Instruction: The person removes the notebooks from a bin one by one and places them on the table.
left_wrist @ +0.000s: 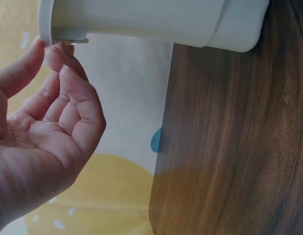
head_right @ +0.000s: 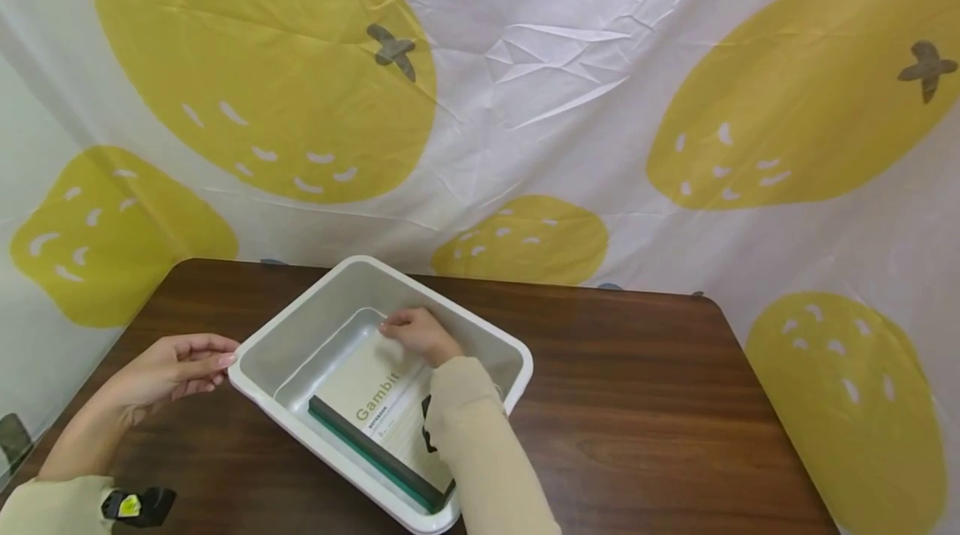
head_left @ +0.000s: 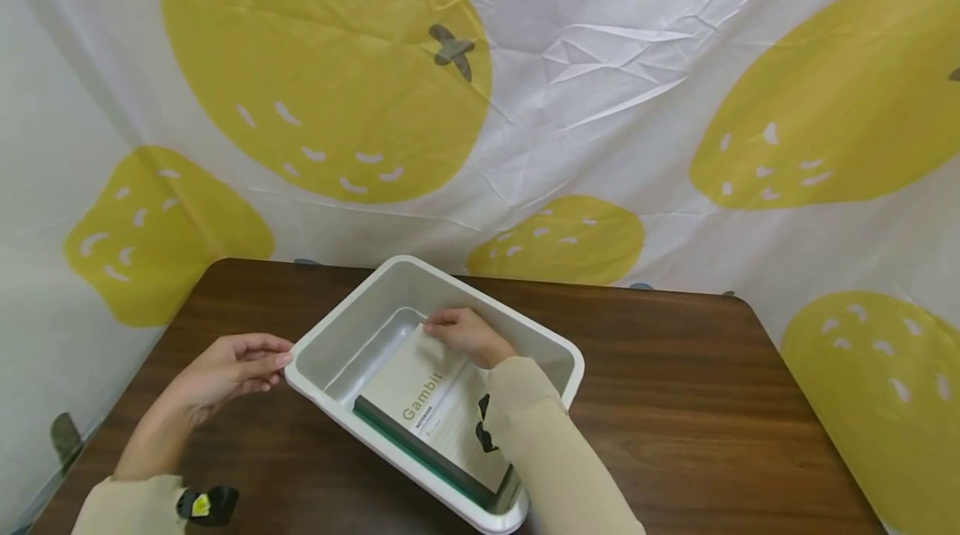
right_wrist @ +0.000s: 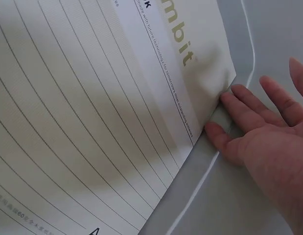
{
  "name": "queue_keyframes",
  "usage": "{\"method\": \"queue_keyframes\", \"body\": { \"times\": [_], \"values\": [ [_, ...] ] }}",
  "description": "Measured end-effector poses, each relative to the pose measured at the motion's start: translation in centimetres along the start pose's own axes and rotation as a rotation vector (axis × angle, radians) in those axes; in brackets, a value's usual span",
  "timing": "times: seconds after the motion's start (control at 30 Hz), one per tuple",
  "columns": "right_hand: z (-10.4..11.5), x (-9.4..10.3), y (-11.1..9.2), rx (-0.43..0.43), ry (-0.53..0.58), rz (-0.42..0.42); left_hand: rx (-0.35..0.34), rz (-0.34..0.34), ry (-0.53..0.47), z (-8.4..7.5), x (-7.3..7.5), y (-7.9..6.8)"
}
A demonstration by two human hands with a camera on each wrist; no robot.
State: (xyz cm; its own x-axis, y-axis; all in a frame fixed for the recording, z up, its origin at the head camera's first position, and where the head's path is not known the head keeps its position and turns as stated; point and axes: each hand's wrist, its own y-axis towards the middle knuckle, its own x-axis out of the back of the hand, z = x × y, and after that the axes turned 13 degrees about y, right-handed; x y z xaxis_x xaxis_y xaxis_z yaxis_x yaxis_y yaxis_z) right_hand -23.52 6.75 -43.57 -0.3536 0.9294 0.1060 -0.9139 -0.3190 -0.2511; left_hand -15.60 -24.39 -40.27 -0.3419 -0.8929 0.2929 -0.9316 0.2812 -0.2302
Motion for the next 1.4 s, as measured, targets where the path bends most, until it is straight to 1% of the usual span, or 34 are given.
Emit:
{"method": "queue_keyframes", "body": {
  "times": [0.23,0.27,0.3,0.37,0.43,0.47,0.5,0.53,0.6,0.63,0.67,0.73,0.77,0.83,0.87,0.9,0.93,1.0,1.03,1.07,1.1,1.13,1.2,1.23,1.27,1.33,1.37,1.4],
  "values": [
    [-0.1,-0.2,0.0,-0.014,0.046,-0.021,0.013,-0.003,0.01,0.0,-0.1,0.0],
    [-0.1,-0.2,0.0,-0.014,0.047,-0.022,0.013,-0.002,0.012,0.0,-0.1,0.0],
    [0.4,-0.3,-0.5,-0.015,0.042,-0.026,0.011,-0.001,0.013,0.0,-0.1,0.0],
    [0.4,-0.3,-0.6,-0.018,0.042,-0.031,0.009,0.0,0.014,-0.1,-0.1,0.0],
    [-0.2,-0.1,-0.1,-0.01,0.043,-0.03,0.008,0.001,0.013,-0.2,-0.1,0.0],
    [-0.3,0.0,-0.1,0.008,0.023,-0.03,0.008,0.001,0.012,-0.2,-0.1,0.0],
    [-1.3,0.3,0.7,0.042,0.026,-0.01,0.008,0.001,0.011,-0.2,-0.1,0.0],
    [-2.4,0.7,1.6,0.051,0.03,0.004,0.009,0.0,0.011,-0.2,-0.1,0.0],
    [-3.5,1.0,2.5,0.063,0.028,0.025,0.013,-0.001,0.011,-0.1,-0.1,0.0],
    [-4.0,1.1,2.9,0.059,0.035,0.035,0.014,-0.002,0.012,-0.1,-0.1,0.0],
    [-3.7,1.0,2.5,0.07,0.036,0.04,0.015,-0.002,0.013,-0.1,-0.1,0.0],
    [-4.9,1.1,3.6,0.041,0.081,0.046,0.017,-0.003,0.017,-0.1,-0.1,0.0],
    [-5.9,1.3,4.3,0.065,0.096,0.056,0.016,-0.002,0.021,-0.1,-0.1,0.0],
    [-8.0,1.7,6.1,0.066,0.098,0.044,0.017,-0.004,0.029,-0.2,-0.1,0.0],
    [-9.3,2.0,7.2,0.082,0.092,0.044,0.018,-0.004,0.033,-0.2,-0.1,0.0],
    [-11.0,2.3,8.7,0.068,0.087,0.039,0.019,-0.006,0.037,-0.2,-0.1,0.0],
    [-11.9,2.6,9.4,0.066,0.076,0.04,0.019,-0.006,0.04,-0.2,0.0,0.0],
    [-12.1,2.6,9.5,0.02,0.045,0.026,0.021,-0.007,0.042,-0.2,0.0,0.0],
    [-11.6,2.5,9.1,0.01,0.053,0.035,0.021,-0.006,0.043,-0.2,0.0,0.0],
    [-10.5,2.2,8.1,-0.005,0.046,0.036,0.021,-0.006,0.043,-0.2,0.0,0.0],
    [-9.0,1.8,6.8,-0.024,0.041,0.033,0.021,-0.006,0.043,-0.2,0.0,0.0],
    [-7.4,1.4,5.3,-0.018,0.038,0.045,0.02,-0.005,0.043,-0.2,0.0,0.0],
    [-4.1,0.6,2.4,-0.038,0.031,0.049,0.018,-0.007,0.044,-0.2,0.0,0.0],
    [-2.5,0.2,1.1,-0.063,0.028,0.049,0.019,-0.007,0.045,-0.2,0.0,0.0],
    [-1.4,-0.1,0.2,-0.07,0.021,0.059,0.019,-0.008,0.046,-0.2,0.0,0.0],
    [-0.2,-0.2,-0.9,-0.086,0.028,0.085,0.019,-0.009,0.048,-0.2,-0.1,0.0],
    [0.0,-0.2,-0.9,-0.103,0.04,0.091,0.02,-0.01,0.047,-0.2,-0.1,0.0],
    [0.0,-0.1,-0.9,-0.1,0.041,0.096,0.02,-0.01,0.046,-0.2,-0.1,0.0]
  ]
}}
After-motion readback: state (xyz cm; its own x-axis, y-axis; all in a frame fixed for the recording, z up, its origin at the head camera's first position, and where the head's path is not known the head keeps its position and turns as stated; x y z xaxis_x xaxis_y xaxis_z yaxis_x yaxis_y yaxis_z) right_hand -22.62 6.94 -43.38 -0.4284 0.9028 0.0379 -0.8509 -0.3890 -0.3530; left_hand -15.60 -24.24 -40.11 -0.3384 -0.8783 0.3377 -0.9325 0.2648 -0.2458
